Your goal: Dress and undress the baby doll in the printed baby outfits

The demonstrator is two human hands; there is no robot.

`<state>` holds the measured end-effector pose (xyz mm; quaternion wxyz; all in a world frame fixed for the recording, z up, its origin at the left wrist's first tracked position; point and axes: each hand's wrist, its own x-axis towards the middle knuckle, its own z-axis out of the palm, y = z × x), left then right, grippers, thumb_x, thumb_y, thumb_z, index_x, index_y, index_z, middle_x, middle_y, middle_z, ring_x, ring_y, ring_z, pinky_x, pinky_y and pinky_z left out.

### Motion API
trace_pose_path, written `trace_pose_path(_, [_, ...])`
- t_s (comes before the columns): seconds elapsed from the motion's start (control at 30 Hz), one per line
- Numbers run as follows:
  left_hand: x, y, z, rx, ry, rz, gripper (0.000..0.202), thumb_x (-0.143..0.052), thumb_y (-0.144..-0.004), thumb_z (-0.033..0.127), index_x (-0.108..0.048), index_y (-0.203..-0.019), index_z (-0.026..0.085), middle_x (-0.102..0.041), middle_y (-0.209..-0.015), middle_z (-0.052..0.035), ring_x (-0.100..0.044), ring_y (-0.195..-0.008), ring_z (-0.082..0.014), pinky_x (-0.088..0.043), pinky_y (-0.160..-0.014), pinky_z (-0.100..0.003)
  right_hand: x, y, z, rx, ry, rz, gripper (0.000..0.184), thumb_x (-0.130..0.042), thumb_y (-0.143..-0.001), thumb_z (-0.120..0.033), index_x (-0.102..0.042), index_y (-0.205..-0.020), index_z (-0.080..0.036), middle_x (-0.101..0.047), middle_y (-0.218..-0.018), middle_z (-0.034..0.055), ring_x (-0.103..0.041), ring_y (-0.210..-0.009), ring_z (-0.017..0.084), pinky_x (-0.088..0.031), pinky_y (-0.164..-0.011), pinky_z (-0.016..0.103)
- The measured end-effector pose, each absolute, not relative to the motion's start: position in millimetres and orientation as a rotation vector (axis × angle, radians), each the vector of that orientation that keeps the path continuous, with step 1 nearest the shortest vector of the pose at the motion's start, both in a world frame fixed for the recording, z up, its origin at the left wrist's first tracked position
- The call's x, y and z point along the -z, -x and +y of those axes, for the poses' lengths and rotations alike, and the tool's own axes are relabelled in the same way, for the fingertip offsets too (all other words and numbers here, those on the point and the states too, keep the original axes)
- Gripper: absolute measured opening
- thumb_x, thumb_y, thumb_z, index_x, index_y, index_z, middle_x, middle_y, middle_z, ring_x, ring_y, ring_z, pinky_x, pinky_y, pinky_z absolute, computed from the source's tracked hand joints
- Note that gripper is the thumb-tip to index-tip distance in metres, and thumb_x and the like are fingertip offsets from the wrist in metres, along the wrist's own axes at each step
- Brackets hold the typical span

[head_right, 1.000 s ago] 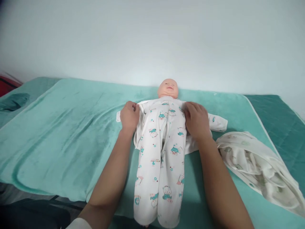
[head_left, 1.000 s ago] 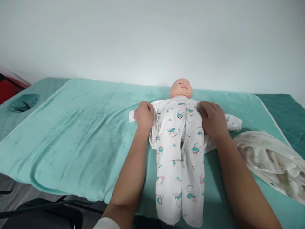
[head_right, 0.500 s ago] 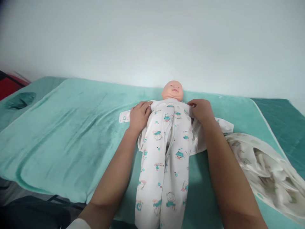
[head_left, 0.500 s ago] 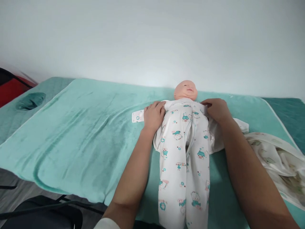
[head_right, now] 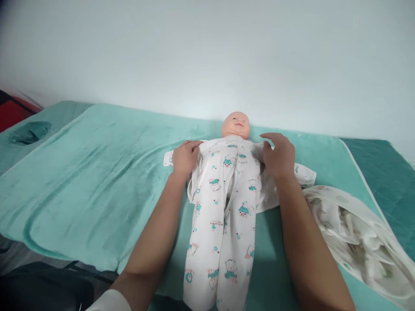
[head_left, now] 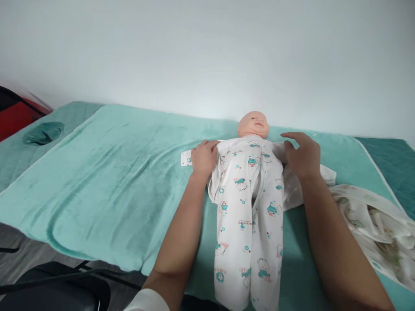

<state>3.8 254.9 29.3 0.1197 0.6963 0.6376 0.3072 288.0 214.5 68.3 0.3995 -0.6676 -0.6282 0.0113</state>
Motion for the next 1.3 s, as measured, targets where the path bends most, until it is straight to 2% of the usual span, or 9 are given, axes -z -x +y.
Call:
trace_pose_path(0.13, [-30.7, -2.3, 252.5, -0.897, -2.042, 1.838, 0.039, -0.046, -0.094, 0.019, -0.076, -0.116, 0.033, -0.075, -0.118, -0.0040, -0.068, -0.110, -0.0265, -0.045, -0.094, -0.041, -102.6, -220.8, 210.9, -0.270, 1.552, -1.866, 0.033, -0.057, -0.091, -0.024, -0.068, -0.122, -0.025, -0.068, -0.129, 0.0071, -0.062, -0.119, 0.028, -0.048, -0.104, 0.044])
trace_pose_path(0.23, [-32.3, -0.7, 251.9, -0.882, -2.039, 1.824, 0.039, -0.046, -0.094, 0.019, -0.075, -0.118, 0.033, -0.074, -0.120, -0.0042, -0.067, -0.113, -0.0267, -0.045, -0.094, -0.041, -114.9, -171.9, 233.3, -0.310, 1.605, -2.389, 0.034, -0.058, -0.092, -0.023, -0.066, -0.125, -0.016, -0.066, -0.128, 0.0152, -0.058, -0.122, 0.033, -0.047, -0.103, 0.047])
trace_pose_path(0.37, [-32.5, 0.4, 252.4, -0.865, -2.059, 1.839, 0.038, -0.047, -0.094, 0.019, -0.073, -0.119, 0.032, -0.074, -0.118, -0.0045, -0.068, -0.111, -0.0257, -0.046, -0.091, -0.038, -118.1, -130.5, 264.0, -0.250, 1.793, -2.815, 0.032, -0.057, -0.091, -0.020, -0.067, -0.120, -0.009, -0.064, -0.124, 0.0218, -0.060, -0.115, 0.037, -0.049, -0.086, 0.044])
trace_pose_path(0.47, [-31.9, 1.0, 252.7, -0.829, -2.076, 1.862, 0.035, -0.048, -0.094, 0.018, -0.073, -0.116, 0.031, -0.075, -0.115, -0.0046, -0.068, -0.108, -0.0253, -0.045, -0.090, -0.037, -119.4, -119.3, 271.1, -0.289, 1.881, -2.864, 0.036, -0.061, -0.087, -0.018, -0.067, -0.123, -0.013, -0.067, -0.125, 0.0195, -0.064, -0.111, 0.035, -0.049, -0.079, 0.039])
trace_pose_path(0.6, [-29.5, 3.7, 252.7, -0.907, -2.030, 1.863, 0.034, -0.049, -0.093, 0.018, -0.072, -0.113, 0.031, -0.074, -0.113, -0.0038, -0.067, -0.106, -0.0258, -0.045, -0.086, -0.036, -120.8, -128.0, 272.2, -0.291, 1.848, -2.885, 0.034, -0.065, -0.084, -0.017, -0.068, -0.118, -0.016, -0.072, -0.114, 0.0155, -0.069, -0.097, 0.031, -0.047, -0.071, 0.035])
trace_pose_path(0.8, [-24.4, 8.5, 252.2, -1.009, -1.930, 1.874, 0.034, -0.049, -0.091, 0.015, -0.073, -0.108, 0.032, -0.073, -0.108, -0.0031, -0.067, -0.098, -0.0244, -0.044, -0.078, -0.034, -117.3, -146.4, 278.0, -0.212, 1.896, -2.821, 0.038, -0.073, -0.079, -0.023, -0.065, -0.115, -0.017, -0.071, -0.110, 0.0154, -0.068, -0.091, 0.031, -0.048, -0.071, 0.036])
trace_pose_path(0.93, [-23.0, 7.3, 252.9, -1.017, -1.894, 1.851, 0.034, -0.048, -0.091, 0.013, -0.073, -0.107, 0.031, -0.073, -0.111, -0.0031, -0.067, -0.099, -0.0248, -0.046, -0.082, -0.035, -112.9, -138.9, 279.5, -0.258, 1.759, -2.890, 0.031, -0.073, -0.082, -0.025, -0.067, -0.111, -0.016, -0.071, -0.108, 0.0148, -0.068, -0.094, 0.030, -0.048, -0.075, 0.036])
trace_pose_path(1.1, [-24.4, 7.2, 253.7, -1.030, -1.873, 1.835, 0.034, -0.048, -0.090, 0.014, -0.073, -0.105, 0.030, -0.074, -0.112, -0.0029, -0.067, -0.101, -0.0248, -0.046, -0.084, -0.035, -109.3, -137.3, 282.3, -0.425, 1.665, -2.817, 0.027, -0.074, -0.084, -0.024, -0.070, -0.110, -0.018, -0.072, -0.099, 0.0097, -0.067, -0.094, 0.029, -0.045, -0.082, 0.037])
trace_pose_path(1.3, [-30.3, 13.8, 248.2, -1.042, -1.822, 1.876, 0.033, -0.046, -0.090, 0.014, -0.072, -0.105, 0.029, -0.075, -0.110, -0.0017, -0.067, -0.101, -0.0223, -0.046, -0.081, -0.031, -141.1, -159.2, 271.2, -0.294, 1.714, -2.875, 0.025, -0.056, -0.098, -0.030, -0.069, -0.120, -0.027, -0.068, -0.113, 0.0071, -0.063, -0.099, 0.026, -0.040, -0.078, 0.035])
